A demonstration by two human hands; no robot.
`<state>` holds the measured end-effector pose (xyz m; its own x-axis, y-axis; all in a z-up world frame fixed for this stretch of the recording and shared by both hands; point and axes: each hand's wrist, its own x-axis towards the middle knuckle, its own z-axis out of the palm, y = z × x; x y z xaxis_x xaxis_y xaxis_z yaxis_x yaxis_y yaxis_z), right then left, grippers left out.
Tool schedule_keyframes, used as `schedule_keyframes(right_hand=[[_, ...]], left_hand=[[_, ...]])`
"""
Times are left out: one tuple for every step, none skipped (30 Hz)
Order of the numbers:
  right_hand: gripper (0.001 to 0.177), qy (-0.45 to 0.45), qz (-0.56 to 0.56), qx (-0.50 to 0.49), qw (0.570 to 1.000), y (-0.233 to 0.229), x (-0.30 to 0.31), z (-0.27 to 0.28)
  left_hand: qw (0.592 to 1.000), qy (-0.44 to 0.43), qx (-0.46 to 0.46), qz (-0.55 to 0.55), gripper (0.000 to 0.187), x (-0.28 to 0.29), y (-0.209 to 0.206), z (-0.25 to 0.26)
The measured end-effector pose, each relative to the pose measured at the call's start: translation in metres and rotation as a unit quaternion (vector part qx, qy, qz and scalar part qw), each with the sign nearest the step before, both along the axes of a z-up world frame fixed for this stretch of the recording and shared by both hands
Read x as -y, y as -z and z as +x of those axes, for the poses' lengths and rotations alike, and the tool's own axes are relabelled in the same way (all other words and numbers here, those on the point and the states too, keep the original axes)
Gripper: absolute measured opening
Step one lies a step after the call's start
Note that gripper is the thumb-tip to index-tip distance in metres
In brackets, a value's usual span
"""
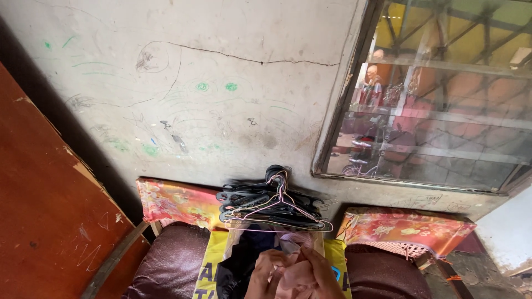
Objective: Placing clothes on hangers and hanging them on an outdoor clothesline.
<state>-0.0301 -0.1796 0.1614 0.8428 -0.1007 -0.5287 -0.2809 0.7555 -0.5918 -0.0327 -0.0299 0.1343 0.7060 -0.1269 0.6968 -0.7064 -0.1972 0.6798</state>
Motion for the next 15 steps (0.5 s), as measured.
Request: schedule_keyframes(right_hand=[[0.02, -0.001, 0.0, -0.001, 1.0, 0.026, 0.013, 0.012], [0.018, -0.062, -0.026, -0.021, 0.998, 0.051, 0.026, 0.025], [0.016, -0.122, -0.052, -0.04, 0.99, 0.076, 0.038, 0.038], [0.016, -0.124, -0.053, -0.039, 0.99, 0.073, 0.04, 0.038], [0.029, -0.173, -0.094, 0.003, 0.98, 0.07, 0.041, 0.038], [0.042, -0.222, -0.133, 0.045, 0.965, 0.068, 0.042, 0.037], [0.042, -0.223, -0.133, 0.045, 0.965, 0.068, 0.037, 0.036], [0.036, -0.23, -0.128, 0.037, 0.964, 0.068, 0.033, 0.034], [0.032, -0.237, -0.124, 0.029, 0.963, 0.068, 0.03, 0.032], [0.032, -0.235, -0.124, 0.028, 0.964, 0.068, 0.03, 0.033], [0.032, -0.218, -0.18, 0.029, 0.959, 0.069, 0.031, 0.035], [0.032, -0.201, -0.236, 0.03, 0.95, 0.069, 0.033, 0.036], [0.032, -0.2, -0.237, 0.03, 0.95, 0.075, 0.036, 0.038], [0.031, -0.172, -0.26, 0.064, 0.948, 0.082, 0.038, 0.04], [0.03, -0.144, -0.282, 0.099, 0.943, 0.089, 0.04, 0.041]], left_hand=[[1.0, -0.001, -0.001, 0.0, 0.037, -0.003, 0.002, -0.002], [0.994, 0.029, -0.073, 0.071, 0.038, -0.008, 0.004, -0.001], [0.978, 0.06, -0.144, 0.142, 0.038, -0.012, 0.005, -0.001], [0.978, 0.058, -0.143, 0.142, 0.038, -0.011, 0.029, 0.006], [0.97, 0.032, -0.114, 0.214, 0.038, -0.01, 0.052, 0.013], [0.955, 0.007, -0.086, 0.285, 0.04, -0.009, 0.076, 0.02], [0.955, 0.006, -0.086, 0.286, 0.04, -0.007, 0.081, 0.02], [0.95, -0.003, -0.051, 0.309, 0.035, -0.005, 0.087, 0.02], [0.943, -0.012, -0.017, 0.332, 0.037, -0.002, 0.092, 0.021], [0.943, -0.01, -0.017, 0.332, 0.037, -0.002, 0.097, 0.023], [0.944, 0.003, -0.027, 0.329, 0.043, -0.003, 0.101, 0.026], [0.945, 0.015, -0.037, 0.324, 0.053, -0.002, 0.106, 0.028], [0.946, 0.016, -0.037, 0.322, 0.053, -0.002, 0.092, 0.026], [0.967, 0.028, -0.066, 0.244, 0.049, -0.004, 0.078, 0.024], [0.981, 0.039, -0.094, 0.165, 0.063, -0.006, 0.064, 0.022]])
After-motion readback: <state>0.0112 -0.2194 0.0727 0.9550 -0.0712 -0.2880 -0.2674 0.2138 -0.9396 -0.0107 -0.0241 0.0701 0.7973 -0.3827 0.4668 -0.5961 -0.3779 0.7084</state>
